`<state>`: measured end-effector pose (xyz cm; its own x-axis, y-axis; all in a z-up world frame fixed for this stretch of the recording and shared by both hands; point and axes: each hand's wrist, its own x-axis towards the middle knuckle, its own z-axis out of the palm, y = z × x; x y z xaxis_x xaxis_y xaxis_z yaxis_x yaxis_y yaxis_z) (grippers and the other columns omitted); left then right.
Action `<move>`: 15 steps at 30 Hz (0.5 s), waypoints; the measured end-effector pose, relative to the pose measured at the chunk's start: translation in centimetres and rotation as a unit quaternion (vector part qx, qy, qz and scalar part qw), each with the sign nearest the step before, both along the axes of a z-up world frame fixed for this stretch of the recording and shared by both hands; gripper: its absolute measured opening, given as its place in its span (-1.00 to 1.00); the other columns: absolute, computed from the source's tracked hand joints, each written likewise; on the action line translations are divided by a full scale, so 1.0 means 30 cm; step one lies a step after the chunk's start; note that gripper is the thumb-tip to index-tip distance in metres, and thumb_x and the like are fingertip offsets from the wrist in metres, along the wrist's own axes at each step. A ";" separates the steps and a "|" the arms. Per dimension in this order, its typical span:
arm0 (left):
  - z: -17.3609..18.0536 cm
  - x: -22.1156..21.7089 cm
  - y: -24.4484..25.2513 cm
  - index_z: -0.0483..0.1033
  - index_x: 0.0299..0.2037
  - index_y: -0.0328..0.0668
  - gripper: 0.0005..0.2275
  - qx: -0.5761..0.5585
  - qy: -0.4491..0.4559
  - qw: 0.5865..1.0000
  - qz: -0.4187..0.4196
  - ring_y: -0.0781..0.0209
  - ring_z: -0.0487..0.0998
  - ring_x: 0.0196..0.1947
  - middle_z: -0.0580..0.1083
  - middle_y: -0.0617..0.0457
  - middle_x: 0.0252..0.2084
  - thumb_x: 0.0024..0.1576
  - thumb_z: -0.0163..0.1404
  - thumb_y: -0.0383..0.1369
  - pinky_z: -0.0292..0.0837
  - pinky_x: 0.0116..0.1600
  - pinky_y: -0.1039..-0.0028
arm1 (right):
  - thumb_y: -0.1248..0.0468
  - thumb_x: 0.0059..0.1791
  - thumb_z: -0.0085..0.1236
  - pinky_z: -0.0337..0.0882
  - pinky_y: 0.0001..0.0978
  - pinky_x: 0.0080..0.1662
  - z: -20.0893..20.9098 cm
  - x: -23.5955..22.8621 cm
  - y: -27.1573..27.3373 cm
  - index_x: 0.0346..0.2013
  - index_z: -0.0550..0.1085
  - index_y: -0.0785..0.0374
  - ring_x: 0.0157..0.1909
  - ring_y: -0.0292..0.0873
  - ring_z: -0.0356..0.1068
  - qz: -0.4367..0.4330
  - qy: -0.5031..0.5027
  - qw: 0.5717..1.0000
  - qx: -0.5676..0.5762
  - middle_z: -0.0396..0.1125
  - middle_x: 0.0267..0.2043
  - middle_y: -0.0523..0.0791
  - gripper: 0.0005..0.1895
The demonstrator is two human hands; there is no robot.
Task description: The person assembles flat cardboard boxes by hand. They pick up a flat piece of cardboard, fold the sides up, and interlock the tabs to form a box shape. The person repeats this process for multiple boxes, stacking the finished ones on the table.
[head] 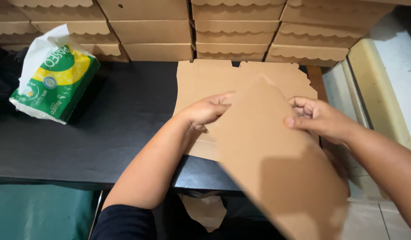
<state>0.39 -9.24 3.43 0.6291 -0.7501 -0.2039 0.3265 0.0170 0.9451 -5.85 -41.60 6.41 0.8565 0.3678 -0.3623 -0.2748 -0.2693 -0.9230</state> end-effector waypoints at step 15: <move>0.267 -0.067 -0.151 0.48 0.08 -0.23 -0.40 0.205 -0.489 0.834 0.152 0.17 0.55 -0.16 0.54 -0.05 -0.04 -0.13 0.37 -0.13 0.49 -0.07 0.37 | 0.20 -0.21 0.48 0.34 -0.37 -0.26 0.172 -0.038 0.109 -0.25 0.51 0.25 -0.33 -0.32 0.27 0.046 -0.164 0.961 -0.220 0.39 -0.39 -0.17 -0.64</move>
<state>-1.62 -13.76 11.43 0.7939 -0.5183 0.3180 -0.5639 -0.4320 0.7038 -7.01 -38.33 11.57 0.9224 0.3194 -0.2170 0.0539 -0.6630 -0.7467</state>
